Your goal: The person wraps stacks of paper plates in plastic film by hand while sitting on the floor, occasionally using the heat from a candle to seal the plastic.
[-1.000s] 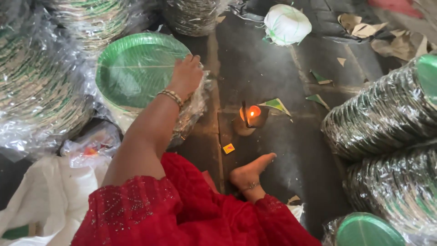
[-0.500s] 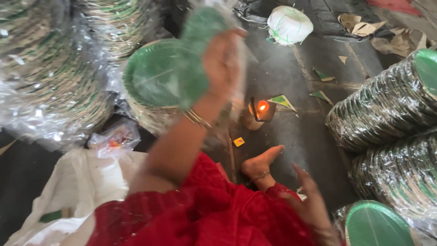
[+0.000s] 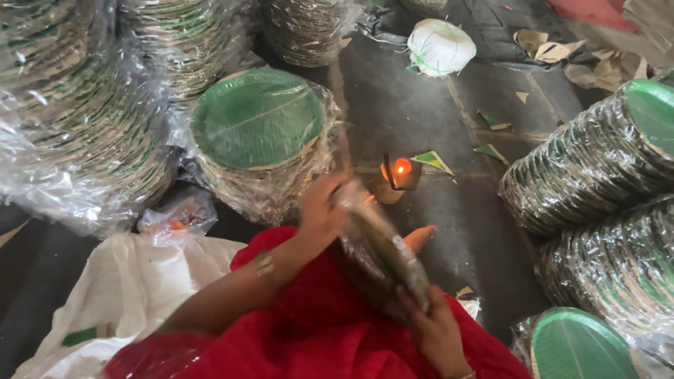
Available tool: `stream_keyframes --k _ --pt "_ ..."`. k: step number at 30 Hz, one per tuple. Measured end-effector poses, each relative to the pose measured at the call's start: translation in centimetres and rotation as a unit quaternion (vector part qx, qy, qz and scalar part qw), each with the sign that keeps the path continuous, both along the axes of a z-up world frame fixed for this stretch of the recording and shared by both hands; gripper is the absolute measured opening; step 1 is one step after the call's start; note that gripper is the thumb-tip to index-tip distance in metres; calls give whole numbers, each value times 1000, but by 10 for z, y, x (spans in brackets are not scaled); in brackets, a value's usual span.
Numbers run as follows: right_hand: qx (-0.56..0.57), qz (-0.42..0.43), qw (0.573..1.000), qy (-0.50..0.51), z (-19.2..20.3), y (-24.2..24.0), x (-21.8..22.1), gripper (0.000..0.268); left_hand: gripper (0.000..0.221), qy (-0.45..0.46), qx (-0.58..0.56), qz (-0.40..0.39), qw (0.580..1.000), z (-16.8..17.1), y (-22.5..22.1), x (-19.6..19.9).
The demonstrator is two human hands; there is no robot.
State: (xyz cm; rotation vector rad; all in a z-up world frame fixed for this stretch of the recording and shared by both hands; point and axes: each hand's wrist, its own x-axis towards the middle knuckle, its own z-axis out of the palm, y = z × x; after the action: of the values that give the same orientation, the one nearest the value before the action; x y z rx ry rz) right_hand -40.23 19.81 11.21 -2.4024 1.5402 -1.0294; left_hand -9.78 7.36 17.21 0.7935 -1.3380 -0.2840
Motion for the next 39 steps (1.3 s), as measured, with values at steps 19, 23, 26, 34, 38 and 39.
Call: stream_keyframes --k 19,23,26,34,38,39 --pt "255 66 930 256 87 -10 -41 16 19 246 370 -259 858 -52 49 107" --pt "127 72 967 210 124 -36 14 31 11 218 416 -301 830 -23 51 62" --pt "51 176 981 63 132 -54 96 78 15 223 418 -357 805 5 63 33" --pt "-23 123 967 222 95 -103 143 15 49 -49 244 -192 949 26 85 33" --pt "9 130 965 227 90 -117 130 15 46 -195 216 46 956 -75 70 -33" --pt "21 138 964 224 89 -122 128 17 45 -231 204 106 945 -78 63 -33"
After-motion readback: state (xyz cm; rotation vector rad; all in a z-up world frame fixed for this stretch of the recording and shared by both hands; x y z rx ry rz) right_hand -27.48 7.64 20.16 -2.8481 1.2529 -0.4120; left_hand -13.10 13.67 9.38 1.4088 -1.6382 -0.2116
